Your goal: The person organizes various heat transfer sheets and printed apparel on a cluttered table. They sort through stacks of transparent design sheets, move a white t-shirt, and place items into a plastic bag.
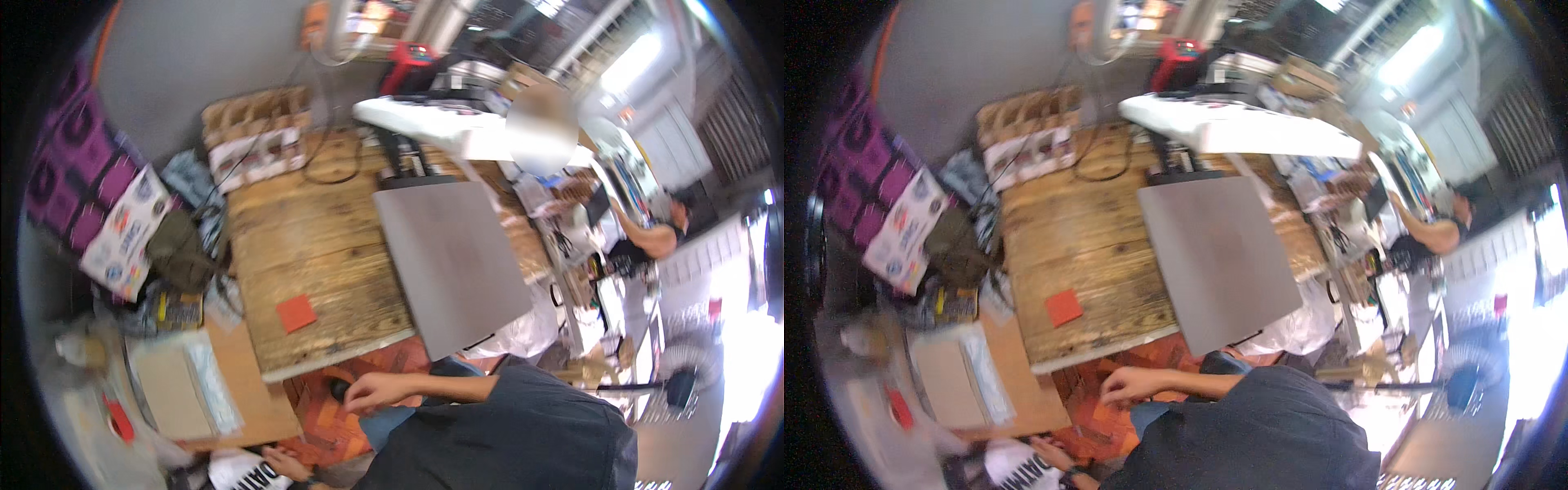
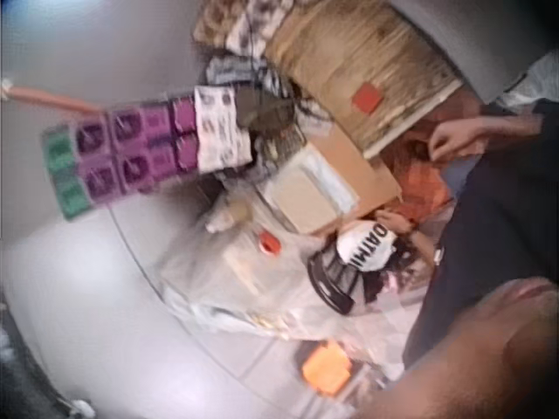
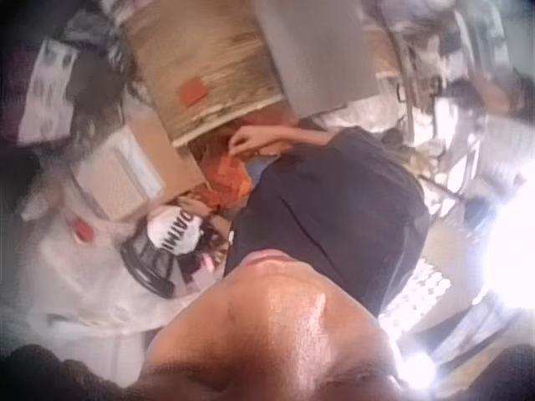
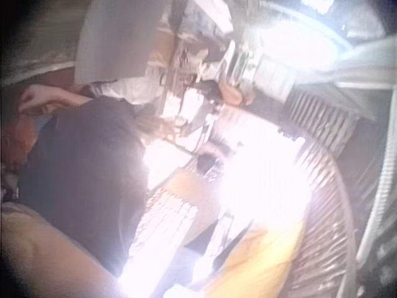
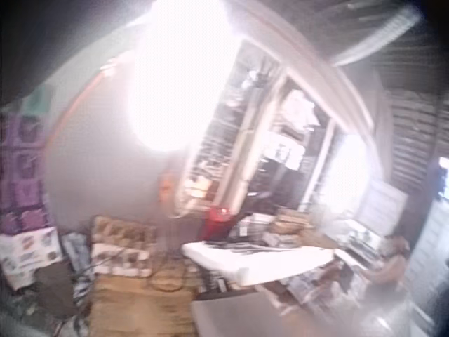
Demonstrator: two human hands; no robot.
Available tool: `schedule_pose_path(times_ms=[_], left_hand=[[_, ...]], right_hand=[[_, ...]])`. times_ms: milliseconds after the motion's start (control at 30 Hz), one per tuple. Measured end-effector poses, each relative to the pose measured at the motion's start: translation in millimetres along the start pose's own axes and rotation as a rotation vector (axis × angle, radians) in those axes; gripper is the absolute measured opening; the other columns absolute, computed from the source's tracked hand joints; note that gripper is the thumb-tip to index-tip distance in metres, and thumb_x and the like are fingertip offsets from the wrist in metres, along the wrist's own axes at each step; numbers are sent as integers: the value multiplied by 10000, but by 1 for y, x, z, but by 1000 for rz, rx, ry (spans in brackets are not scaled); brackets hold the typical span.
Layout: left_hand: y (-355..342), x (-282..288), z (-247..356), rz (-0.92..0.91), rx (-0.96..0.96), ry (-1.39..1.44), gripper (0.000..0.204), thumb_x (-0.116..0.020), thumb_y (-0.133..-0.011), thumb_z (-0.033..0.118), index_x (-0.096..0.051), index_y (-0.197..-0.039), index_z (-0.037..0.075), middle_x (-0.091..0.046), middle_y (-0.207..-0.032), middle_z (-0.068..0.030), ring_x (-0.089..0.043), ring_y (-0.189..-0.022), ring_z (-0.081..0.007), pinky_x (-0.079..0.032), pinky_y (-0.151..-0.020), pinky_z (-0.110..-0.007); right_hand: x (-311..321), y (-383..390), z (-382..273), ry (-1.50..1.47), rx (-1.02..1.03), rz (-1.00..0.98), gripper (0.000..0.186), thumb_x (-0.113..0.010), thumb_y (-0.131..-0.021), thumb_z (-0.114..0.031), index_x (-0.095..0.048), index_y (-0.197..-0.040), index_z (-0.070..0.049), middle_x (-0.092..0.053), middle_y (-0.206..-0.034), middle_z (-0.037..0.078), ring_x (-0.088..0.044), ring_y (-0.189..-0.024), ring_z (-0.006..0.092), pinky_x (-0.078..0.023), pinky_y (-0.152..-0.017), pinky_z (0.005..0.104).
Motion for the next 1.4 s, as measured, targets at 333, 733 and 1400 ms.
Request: schedule_pose_path(times_ms=[333,733,1400], left_hand=[[305,-301,262,-1157,-699,-230,215,-492,-961,134,-626,-1038,-15,-631,-856,-66,-609,-741,-137,-492,-655,-280],[443,-452,280,-685,-738,-364,188,-508,-957,101,-619,-976,-49,-607,-850,-82,-596,-750,-138,-508,-674,-267],[630,-689,345,-1199,-1065,-374,106,-567,-901,99,-631,-875,18,-619,-764,-75,-558,-656,-163,-439,-613,-285]], right_hand=[[274,371,89,-126,171,1461,263,-574,-918,-247,-664,-902,0,-622,-655,55,-622,-618,133,-493,-545,266],[559,402,290,619,-354,1980,372,-663,-804,-312,-624,-1082,-68,-494,-1218,153,-458,-1144,366,-353,-983,503],[295,606,500,-771,-315,2017,156,-604,-916,-159,-584,-900,-5,-613,-662,73,-590,-540,129,-454,-489,259]])
Point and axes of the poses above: each hand's wrist, its own y-axis away from the middle knuckle, its own x-axis out of the back of the hand, z = x × y, the point moved 8 cm from there along -y, towards the middle knuckle
